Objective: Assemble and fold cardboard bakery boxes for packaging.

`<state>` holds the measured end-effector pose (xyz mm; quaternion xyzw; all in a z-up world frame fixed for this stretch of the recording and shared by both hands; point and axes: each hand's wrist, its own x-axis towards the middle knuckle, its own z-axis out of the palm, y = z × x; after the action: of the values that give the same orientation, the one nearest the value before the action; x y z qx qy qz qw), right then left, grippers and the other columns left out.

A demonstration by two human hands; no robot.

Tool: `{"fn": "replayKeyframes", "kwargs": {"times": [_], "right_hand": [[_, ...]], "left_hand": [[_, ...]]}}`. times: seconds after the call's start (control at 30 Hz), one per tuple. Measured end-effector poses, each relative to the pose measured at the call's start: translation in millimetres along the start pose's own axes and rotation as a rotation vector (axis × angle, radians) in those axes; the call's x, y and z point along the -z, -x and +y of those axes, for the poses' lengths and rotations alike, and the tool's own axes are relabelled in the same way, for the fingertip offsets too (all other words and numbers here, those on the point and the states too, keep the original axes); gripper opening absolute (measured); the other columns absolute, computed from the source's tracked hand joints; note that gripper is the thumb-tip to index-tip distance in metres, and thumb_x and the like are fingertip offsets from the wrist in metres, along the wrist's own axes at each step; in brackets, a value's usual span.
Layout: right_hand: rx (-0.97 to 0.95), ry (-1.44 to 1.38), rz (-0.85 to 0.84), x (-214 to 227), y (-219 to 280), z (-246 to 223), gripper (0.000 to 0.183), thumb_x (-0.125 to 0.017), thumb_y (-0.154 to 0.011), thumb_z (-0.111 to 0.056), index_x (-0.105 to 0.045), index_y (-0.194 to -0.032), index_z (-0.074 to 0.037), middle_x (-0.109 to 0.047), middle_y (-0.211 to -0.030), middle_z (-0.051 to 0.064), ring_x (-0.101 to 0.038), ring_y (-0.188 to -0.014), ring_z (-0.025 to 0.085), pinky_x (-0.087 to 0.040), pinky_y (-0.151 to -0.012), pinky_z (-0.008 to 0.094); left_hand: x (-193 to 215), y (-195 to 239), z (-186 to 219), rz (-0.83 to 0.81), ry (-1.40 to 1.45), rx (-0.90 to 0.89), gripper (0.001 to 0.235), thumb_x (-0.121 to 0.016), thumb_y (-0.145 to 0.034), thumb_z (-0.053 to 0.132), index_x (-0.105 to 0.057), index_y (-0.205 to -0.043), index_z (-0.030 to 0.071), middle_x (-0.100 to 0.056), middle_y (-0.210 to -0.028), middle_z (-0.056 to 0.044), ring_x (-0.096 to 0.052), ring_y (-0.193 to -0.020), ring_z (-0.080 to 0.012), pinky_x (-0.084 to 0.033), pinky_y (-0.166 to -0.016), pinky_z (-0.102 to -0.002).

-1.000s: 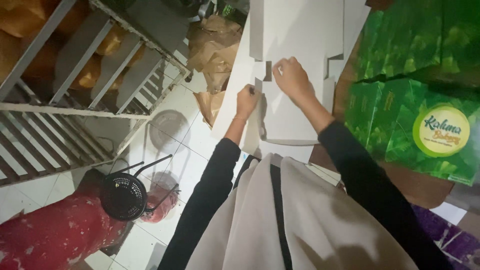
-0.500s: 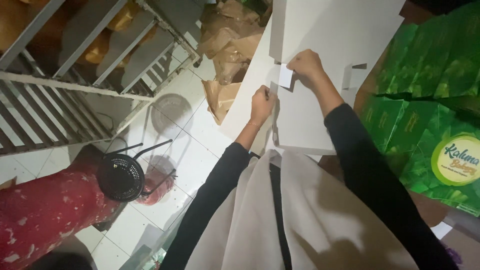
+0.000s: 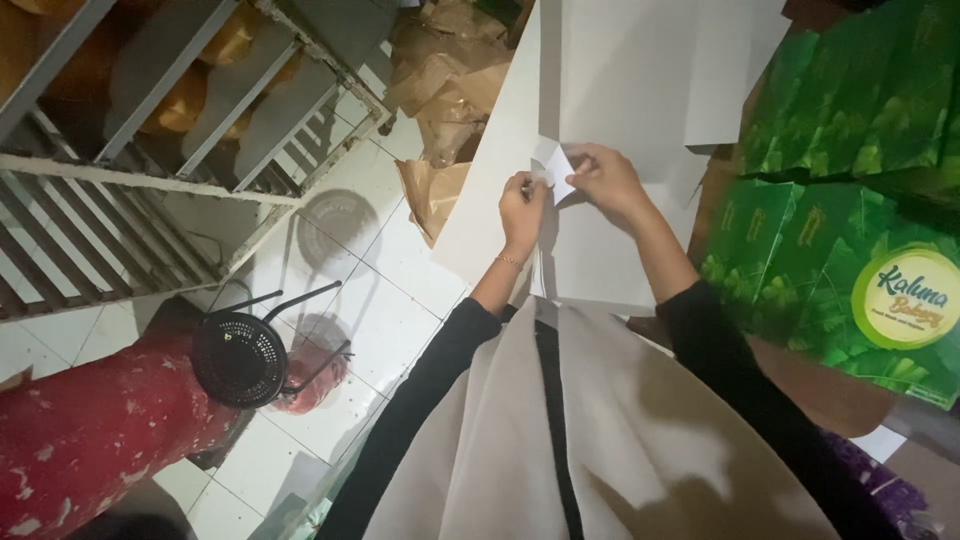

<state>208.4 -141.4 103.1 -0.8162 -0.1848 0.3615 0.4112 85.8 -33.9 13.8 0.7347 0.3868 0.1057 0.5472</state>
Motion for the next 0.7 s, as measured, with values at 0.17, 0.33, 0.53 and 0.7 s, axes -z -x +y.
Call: {"fn": "replayKeyframes", "kwargs": {"times": [0.17, 0.33, 0.53, 0.7], "right_hand": [[0.031, 0.044, 0.039, -6.2, 13.2, 6.1, 0.037, -0.075, -0.09, -0.008, -0.067, -0.127, -0.005, -0.071, -0.108, 0.019, -0.072, -0.096, 0.031, -0.058, -0.076, 0.041], [0.052, -0.009, 0.045, -3.5, 21.8, 7.6, 0.036, -0.076, -0.091, -0.011, -0.066, -0.124, 0.001, -0.07, -0.104, 0.023, -0.072, -0.093, 0.032, -0.058, -0.076, 0.042], [0.042, -0.061, 0.044, 7.5, 26.7, 7.7, 0.031, -0.068, -0.102, -0.016, -0.064, -0.123, 0.006, -0.07, -0.107, 0.026, -0.071, -0.101, 0.037, -0.057, -0.082, 0.045], [0.02, -0.05, 0.065, 3.7, 13.4, 28.2, 0.039, -0.075, -0.097, -0.024, -0.067, -0.119, 0.008, -0.071, -0.104, 0.028, -0.071, -0.1, 0.037, -0.057, -0.081, 0.046]], "left_hand": [[-9.2, 0.8, -8.6, 0.081, 0.071, 0.003, 0.019, -0.066, -0.093, 0.023, -0.067, -0.105, 0.009, -0.063, -0.1, -0.01, -0.068, -0.089, -0.0274, -0.055, -0.082, -0.04], [-3.1, 12.2, 8.2, 0.082, 0.057, -0.021, 0.019, -0.07, -0.091, 0.026, -0.069, -0.102, 0.012, -0.065, -0.097, -0.008, -0.069, -0.085, -0.0268, -0.056, -0.08, -0.038], [-1.9, 15.6, 6.9, 0.1, 0.074, -0.078, 0.019, -0.072, -0.09, 0.028, -0.071, -0.102, 0.012, -0.066, -0.096, -0.009, -0.07, -0.084, -0.0274, -0.056, -0.077, -0.037], [0.8, 17.8, 11.4, 0.106, 0.141, -0.086, 0.02, -0.074, -0.09, 0.029, -0.073, -0.1, 0.012, -0.065, -0.096, -0.008, -0.067, -0.083, -0.0237, -0.054, -0.075, -0.034]]}}
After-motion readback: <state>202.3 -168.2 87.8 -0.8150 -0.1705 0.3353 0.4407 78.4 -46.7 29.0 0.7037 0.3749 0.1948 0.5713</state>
